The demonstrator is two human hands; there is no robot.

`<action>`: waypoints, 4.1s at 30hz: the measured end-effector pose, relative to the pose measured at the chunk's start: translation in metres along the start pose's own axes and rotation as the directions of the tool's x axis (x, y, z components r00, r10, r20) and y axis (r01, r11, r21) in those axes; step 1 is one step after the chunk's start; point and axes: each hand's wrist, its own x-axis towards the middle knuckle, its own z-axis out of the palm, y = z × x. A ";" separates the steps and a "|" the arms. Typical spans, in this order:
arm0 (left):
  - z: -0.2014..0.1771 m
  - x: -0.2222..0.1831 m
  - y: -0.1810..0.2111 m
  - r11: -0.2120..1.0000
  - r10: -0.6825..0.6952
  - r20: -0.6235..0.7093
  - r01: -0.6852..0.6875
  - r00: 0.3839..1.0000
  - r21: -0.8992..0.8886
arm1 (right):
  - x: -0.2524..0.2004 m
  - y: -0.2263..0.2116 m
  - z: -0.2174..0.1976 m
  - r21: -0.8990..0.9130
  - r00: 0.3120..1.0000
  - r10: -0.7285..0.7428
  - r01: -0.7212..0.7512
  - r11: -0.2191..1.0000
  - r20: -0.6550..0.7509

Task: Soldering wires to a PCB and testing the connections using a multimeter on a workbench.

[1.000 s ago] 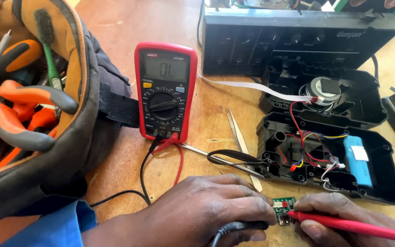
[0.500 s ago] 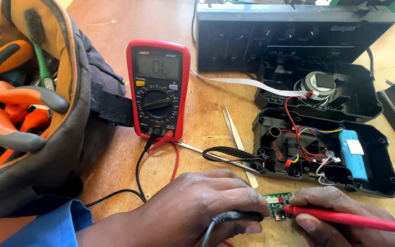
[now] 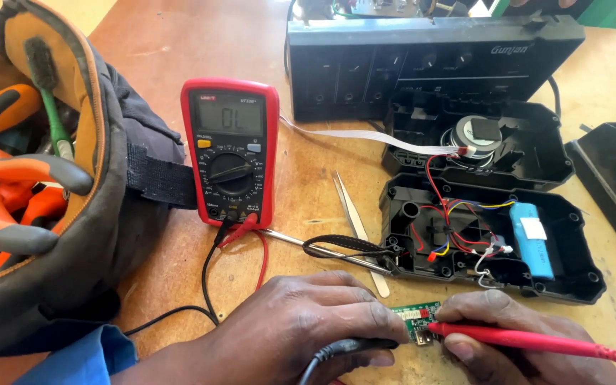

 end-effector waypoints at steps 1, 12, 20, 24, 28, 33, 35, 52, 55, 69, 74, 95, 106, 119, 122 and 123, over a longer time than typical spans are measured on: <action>0.000 0.001 0.000 1.000 -0.001 0.007 0.001 1.000 0.000 | 0.000 0.001 0.000 -0.010 0.998 0.061 -0.061 0.998 0.010; 0.001 0.000 -0.001 1.000 -0.008 0.016 0.008 1.000 0.001 | 0.001 0.002 0.000 0.016 0.998 0.062 -0.062 0.998 0.014; 0.001 0.000 -0.001 1.000 0.001 0.035 -0.001 0.999 -0.020 | 0.001 -0.001 0.000 0.034 0.998 0.048 -0.049 0.998 0.027; 0.001 0.000 -0.001 1.000 0.010 0.032 -0.010 0.999 -0.007 | 0.001 0.002 0.001 0.012 0.998 0.060 -0.061 0.998 0.023; -0.002 0.006 0.001 0.999 0.016 0.050 -0.015 0.999 -0.035 | 0.002 0.007 -0.003 -0.042 0.997 0.064 -0.062 0.997 0.048; -0.004 0.014 0.006 0.999 0.036 0.060 -0.034 0.998 -0.037 | 0.000 -0.006 -0.012 -0.030 0.973 0.212 -0.211 0.977 0.091; -0.006 0.015 0.008 0.996 0.014 0.069 -0.008 0.998 -0.092 | -0.001 -0.019 -0.013 0.300 0.995 0.032 -0.003 0.954 -0.090; 0.007 0.021 0.003 1.000 0.006 0.063 -0.007 0.998 0.002 | -0.015 -0.048 -0.107 0.072 0.924 -0.041 0.074 0.995 -0.381; 0.009 0.020 0.003 1.000 0.023 0.067 -0.024 0.998 0.019 | -0.003 -0.069 -0.103 -0.092 0.844 -0.050 0.000 0.996 -0.534; 0.011 0.025 0.012 1.000 0.010 0.066 -0.010 0.998 0.005 | 0.021 -0.067 -0.069 -0.109 0.880 -0.295 0.274 0.955 -0.371; 0.008 0.025 0.016 1.000 -0.003 0.073 0.003 0.997 -0.001 | 0.015 -0.071 -0.085 0.106 0.871 0.183 -0.152 0.983 -0.456; -0.005 0.004 0.017 0.998 -0.055 -0.045 0.053 0.997 -0.044 | -0.008 0.007 -0.074 -0.219 0.840 0.472 -0.424 0.879 0.269; -0.002 0.004 0.004 1.000 -0.025 0.025 0.025 0.999 0.016 | -0.003 -0.012 -0.033 -0.018 0.969 0.146 -0.145 0.989 0.201; 0.002 0.000 -0.001 0.998 0.021 0.023 -0.022 1.000 0.055 | 0.003 -0.051 -0.036 -0.203 0.941 -0.326 0.338 0.919 0.093; -0.001 0.001 0.004 1.000 -0.004 0.028 0.003 1.000 0.025 | 0.009 -0.066 -0.021 -0.380 0.908 -0.415 0.368 0.849 -0.048; -0.001 0.001 0.004 1.000 0.000 0.029 -0.001 1.000 0.025 | 0.009 -0.060 -0.024 -0.383 0.908 -0.415 0.366 0.848 -0.051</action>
